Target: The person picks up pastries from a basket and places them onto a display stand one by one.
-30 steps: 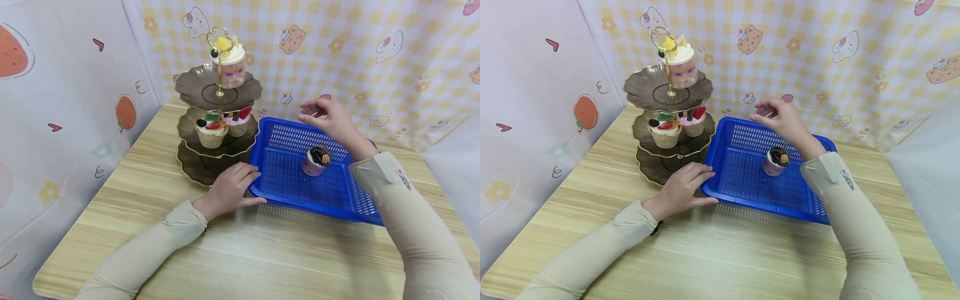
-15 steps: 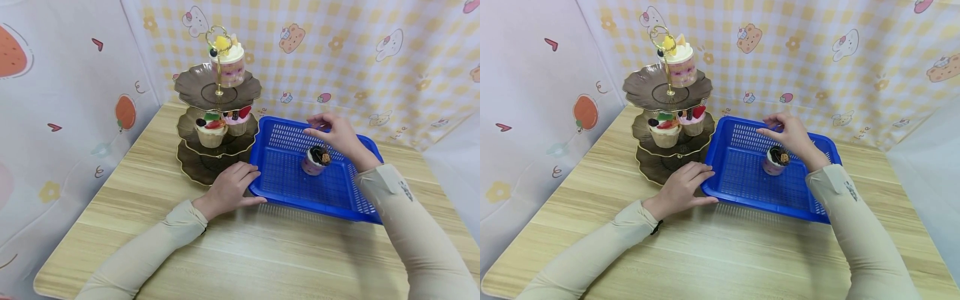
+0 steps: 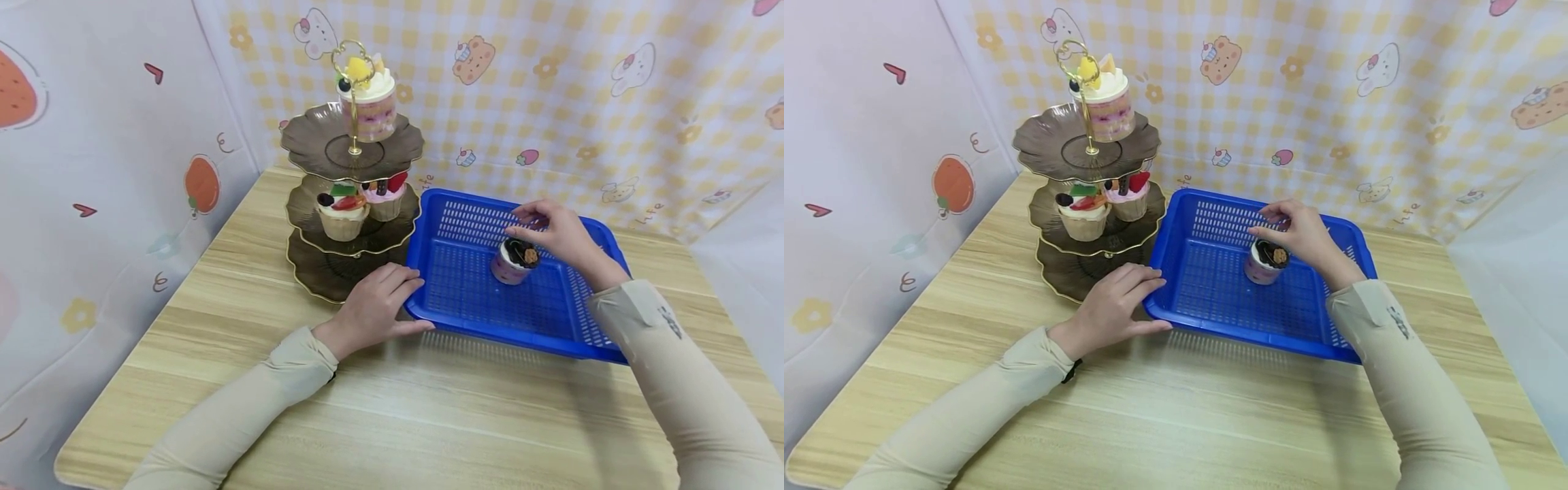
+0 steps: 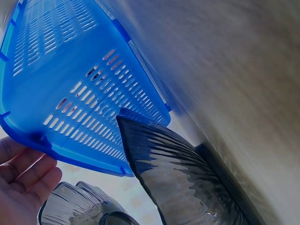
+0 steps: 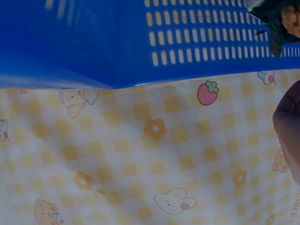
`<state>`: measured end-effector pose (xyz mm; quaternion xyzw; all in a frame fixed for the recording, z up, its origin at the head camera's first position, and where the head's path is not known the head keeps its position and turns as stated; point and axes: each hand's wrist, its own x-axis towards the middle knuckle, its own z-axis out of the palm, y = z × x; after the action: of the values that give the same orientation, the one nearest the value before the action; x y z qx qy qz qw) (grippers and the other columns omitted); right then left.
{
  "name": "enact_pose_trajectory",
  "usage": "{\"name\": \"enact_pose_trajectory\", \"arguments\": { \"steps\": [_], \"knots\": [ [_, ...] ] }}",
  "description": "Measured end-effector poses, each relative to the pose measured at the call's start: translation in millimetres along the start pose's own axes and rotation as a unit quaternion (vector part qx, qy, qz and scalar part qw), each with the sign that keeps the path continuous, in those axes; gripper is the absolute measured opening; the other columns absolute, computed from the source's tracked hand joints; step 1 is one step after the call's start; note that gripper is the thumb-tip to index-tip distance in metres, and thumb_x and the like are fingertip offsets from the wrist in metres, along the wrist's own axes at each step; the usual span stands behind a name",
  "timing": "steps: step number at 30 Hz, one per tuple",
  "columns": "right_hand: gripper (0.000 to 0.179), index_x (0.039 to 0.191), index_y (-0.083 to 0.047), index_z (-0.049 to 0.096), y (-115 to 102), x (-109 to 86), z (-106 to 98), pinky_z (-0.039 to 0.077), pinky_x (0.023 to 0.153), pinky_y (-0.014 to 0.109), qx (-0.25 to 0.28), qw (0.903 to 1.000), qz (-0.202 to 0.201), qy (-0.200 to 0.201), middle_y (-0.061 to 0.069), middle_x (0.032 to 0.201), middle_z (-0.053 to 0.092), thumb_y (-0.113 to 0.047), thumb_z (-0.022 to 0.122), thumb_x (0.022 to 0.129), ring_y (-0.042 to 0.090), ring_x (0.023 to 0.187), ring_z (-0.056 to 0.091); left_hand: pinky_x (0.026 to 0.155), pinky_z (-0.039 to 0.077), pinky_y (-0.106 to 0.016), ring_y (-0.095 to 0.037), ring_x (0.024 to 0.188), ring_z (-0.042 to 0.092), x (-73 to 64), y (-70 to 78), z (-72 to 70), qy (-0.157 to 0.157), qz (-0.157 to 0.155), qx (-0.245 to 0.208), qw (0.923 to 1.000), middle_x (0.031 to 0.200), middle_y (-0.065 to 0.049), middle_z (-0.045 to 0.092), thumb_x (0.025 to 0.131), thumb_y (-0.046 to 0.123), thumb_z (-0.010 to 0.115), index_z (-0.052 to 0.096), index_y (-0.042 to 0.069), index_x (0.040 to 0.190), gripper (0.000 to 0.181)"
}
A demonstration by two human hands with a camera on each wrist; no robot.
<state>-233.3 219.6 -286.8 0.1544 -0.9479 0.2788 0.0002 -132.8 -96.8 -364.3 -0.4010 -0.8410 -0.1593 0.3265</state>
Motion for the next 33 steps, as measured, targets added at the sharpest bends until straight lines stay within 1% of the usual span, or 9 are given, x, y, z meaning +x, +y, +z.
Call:
{"name": "enact_pose_trajectory", "arguments": {
  "steps": [2, 5, 9, 16, 20, 26, 29, 33],
  "knots": [
    [0.051, 0.124, 0.000, 0.059, 3.0, -1.0, -0.3, 0.047, 0.094, 0.045, 0.004, 0.9999, 0.007, -0.011, 0.021, 0.121, 0.058, -0.036, 0.067, 0.089, 0.033, 0.107, 0.057, 0.093, 0.051, -0.029, -0.020, 0.100, 0.063, 0.1, -0.3, -0.1, 0.003, 0.001, 0.001, 1.0000, 0.106, -0.008, 0.070, 0.066, 0.057, 0.080, 0.072, 0.003, 0.104, 0.066],
    [0.053, 0.126, 0.001, 0.057, 6.3, -0.5, 0.1, 0.046, 0.096, 0.051, 0.006, 0.9997, 0.009, -0.020, 0.023, 0.123, 0.056, -0.035, 0.068, 0.089, 0.037, 0.109, 0.057, 0.093, 0.051, -0.029, -0.020, 0.100, 0.063, 0.0, -0.9, 0.2, 0.008, 0.004, 0.004, 1.0000, 0.105, -0.008, 0.070, 0.066, 0.057, 0.080, 0.072, 0.003, 0.104, 0.066],
    [0.053, 0.125, 0.003, 0.057, 7.2, 1.3, 1.9, 0.046, 0.095, 0.051, -0.009, 0.9995, 0.005, -0.029, 0.025, 0.121, 0.057, -0.035, 0.068, 0.088, 0.037, 0.108, 0.058, 0.094, 0.051, -0.029, -0.020, 0.101, 0.063, -0.4, -1.6, 1.5, 0.012, 0.006, 0.005, 0.9999, 0.105, -0.009, 0.070, 0.065, 0.057, 0.081, 0.072, 0.003, 0.104, 0.067],
    [0.055, 0.123, 0.005, 0.057, 5.4, 0.4, 5.6, 0.047, 0.091, 0.053, -0.050, 0.9975, 0.029, -0.041, 0.026, 0.119, 0.059, -0.034, 0.069, 0.087, 0.036, 0.106, 0.057, 0.094, 0.051, -0.030, -0.021, 0.101, 0.063, -0.8, -2.0, 0.7, 0.014, 0.006, 0.003, 0.9999, 0.105, -0.009, 0.070, 0.065, 0.056, 0.081, 0.072, 0.002, 0.104, 0.067],
    [0.053, 0.120, 0.005, 0.058, 5.5, 0.2, 6.7, 0.047, 0.089, 0.052, -0.058, 0.9972, 0.032, -0.034, 0.026, 0.116, 0.059, -0.033, 0.071, 0.086, 0.036, 0.104, 0.057, 0.093, 0.051, -0.030, -0.021, 0.100, 0.063, -1.2, -2.6, 0.9, 0.015, 0.007, 0.001, 0.9999, 0.105, -0.009, 0.070, 0.065, 0.056, 0.081, 0.072, 0.002, 0.104, 0.067],
    [0.053, 0.121, 0.007, 0.056, 7.6, -1.0, 5.3, 0.044, 0.092, 0.053, -0.059, 0.9972, 0.042, -0.018, 0.026, 0.119, 0.054, -0.030, 0.071, 0.087, 0.039, 0.106, 0.053, 0.093, 0.051, -0.030, -0.021, 0.100, 0.063, -0.9, -2.3, 0.7, 0.008, 0.005, -0.002, 1.0000, 0.106, -0.009, 0.070, 0.066, 0.056, 0.081, 0.072, 0.002, 0.104, 0.066],
    [0.055, 0.122, 0.009, 0.055, 9.6, -1.1, 5.6, 0.044, 0.092, 0.054, -0.064, 0.9967, 0.044, -0.022, 0.028, 0.119, 0.052, -0.030, 0.070, 0.087, 0.039, 0.105, 0.052, 0.093, 0.052, -0.030, -0.021, 0.101, 0.063, -0.7, -1.7, 0.4, 0.004, 0.003, -0.004, 1.0000, 0.106, -0.009, 0.070, 0.066, 0.055, 0.081, 0.072, 0.003, 0.104, 0.066],
    [0.059, 0.122, 0.011, 0.054, 13.2, -0.8, 6.9, 0.045, 0.088, 0.054, -0.077, 0.9953, 0.047, -0.035, 0.029, 0.115, 0.054, -0.032, 0.071, 0.086, 0.039, 0.102, 0.053, 0.092, 0.052, -0.030, -0.020, 0.100, 0.063, -0.5, -0.8, 0.3, 0.003, 0.001, -0.006, 1.0000, 0.106, -0.009, 0.070, 0.066, 0.055, 0.081, 0.072, 0.003, 0.104, 0.066]
  ]
}}
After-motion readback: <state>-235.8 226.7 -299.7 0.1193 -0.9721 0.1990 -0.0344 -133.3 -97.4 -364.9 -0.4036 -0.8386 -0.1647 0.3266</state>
